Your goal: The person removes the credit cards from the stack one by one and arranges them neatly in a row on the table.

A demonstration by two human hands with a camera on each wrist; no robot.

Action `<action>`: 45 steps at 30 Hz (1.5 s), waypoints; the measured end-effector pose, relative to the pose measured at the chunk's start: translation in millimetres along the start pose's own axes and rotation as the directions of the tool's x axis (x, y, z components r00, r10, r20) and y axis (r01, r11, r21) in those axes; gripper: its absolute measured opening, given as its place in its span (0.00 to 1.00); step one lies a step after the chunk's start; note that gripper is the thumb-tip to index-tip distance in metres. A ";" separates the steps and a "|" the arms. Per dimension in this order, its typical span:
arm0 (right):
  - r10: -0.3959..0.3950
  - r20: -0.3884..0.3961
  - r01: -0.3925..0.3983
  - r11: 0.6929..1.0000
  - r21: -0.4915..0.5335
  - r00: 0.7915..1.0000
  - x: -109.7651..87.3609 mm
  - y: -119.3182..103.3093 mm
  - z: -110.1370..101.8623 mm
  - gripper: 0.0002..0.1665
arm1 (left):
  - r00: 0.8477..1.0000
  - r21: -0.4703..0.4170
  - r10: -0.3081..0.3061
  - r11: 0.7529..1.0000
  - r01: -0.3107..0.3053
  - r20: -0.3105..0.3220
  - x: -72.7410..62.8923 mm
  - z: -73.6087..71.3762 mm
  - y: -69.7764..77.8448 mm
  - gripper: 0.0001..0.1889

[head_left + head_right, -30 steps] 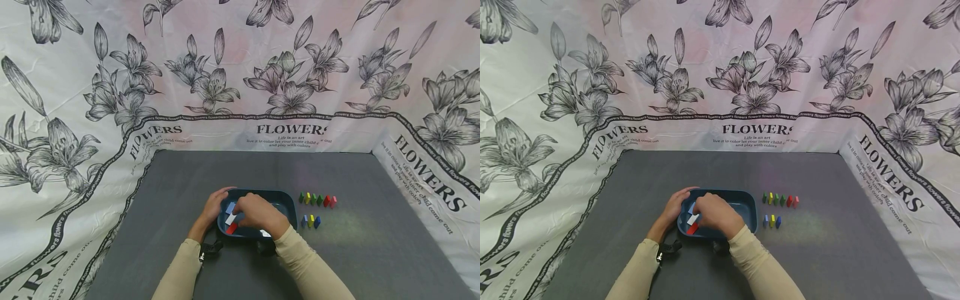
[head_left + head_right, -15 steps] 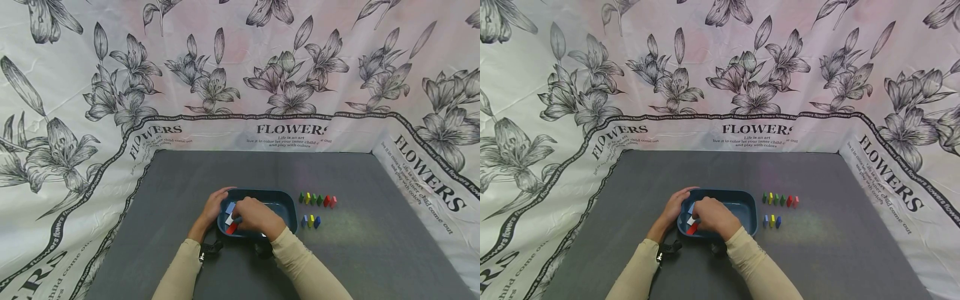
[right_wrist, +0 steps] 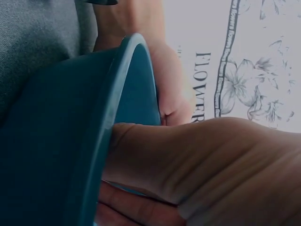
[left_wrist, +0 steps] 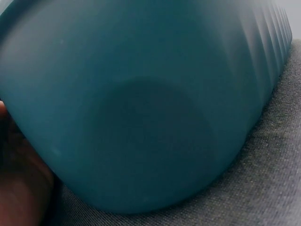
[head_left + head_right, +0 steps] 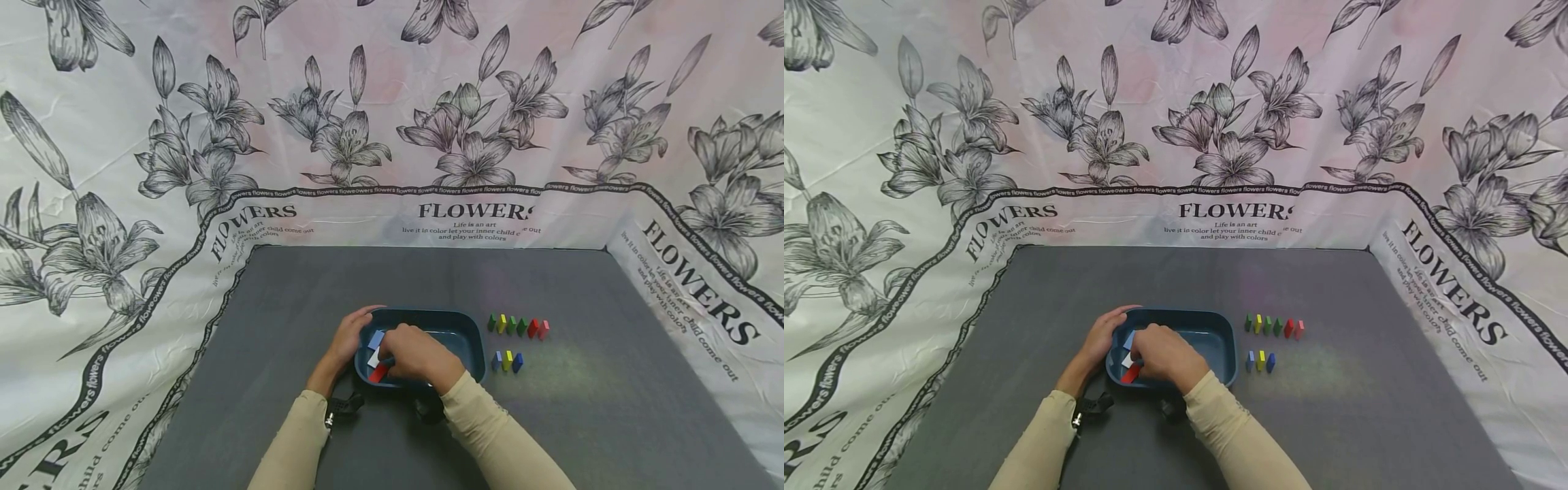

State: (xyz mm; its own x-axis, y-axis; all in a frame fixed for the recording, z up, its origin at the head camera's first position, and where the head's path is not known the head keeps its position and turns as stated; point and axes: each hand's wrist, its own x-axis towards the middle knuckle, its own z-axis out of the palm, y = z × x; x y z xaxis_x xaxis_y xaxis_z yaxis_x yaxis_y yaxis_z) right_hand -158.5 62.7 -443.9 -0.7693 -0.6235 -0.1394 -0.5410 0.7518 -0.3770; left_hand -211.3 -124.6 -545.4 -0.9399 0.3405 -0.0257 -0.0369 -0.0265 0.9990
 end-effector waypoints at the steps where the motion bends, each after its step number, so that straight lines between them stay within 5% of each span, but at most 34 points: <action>1: -0.004 0.000 0.004 1.000 0.002 1.000 0.1 0.1 0.3 0.13 | 1.000 -0.001 0.001 1.000 -0.001 0.001 0.0 -0.1 -0.2 0.26; 29: -0.069 -0.007 0.068 0.997 -0.042 0.998 7.3 -2.8 12.0 0.05 | 1.000 -0.020 0.001 1.000 -0.001 -0.012 1.4 -0.4 -1.0 0.26; 45: -0.033 0.009 0.033 0.998 -0.050 0.999 7.7 -6.0 13.8 0.05 | 1.000 -0.010 -0.010 1.000 0.010 -0.020 1.5 0.2 -0.9 0.25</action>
State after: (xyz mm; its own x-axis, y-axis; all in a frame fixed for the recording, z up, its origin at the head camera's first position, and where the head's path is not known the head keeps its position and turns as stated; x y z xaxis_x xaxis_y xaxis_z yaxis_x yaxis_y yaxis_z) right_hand -156.5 50.4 -455.3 -0.7481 -0.6497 -0.1350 -0.5824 0.7404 -0.3356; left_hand -212.6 -123.9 -546.3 -0.9462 0.3217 -0.0363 -0.0494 -0.0327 0.9982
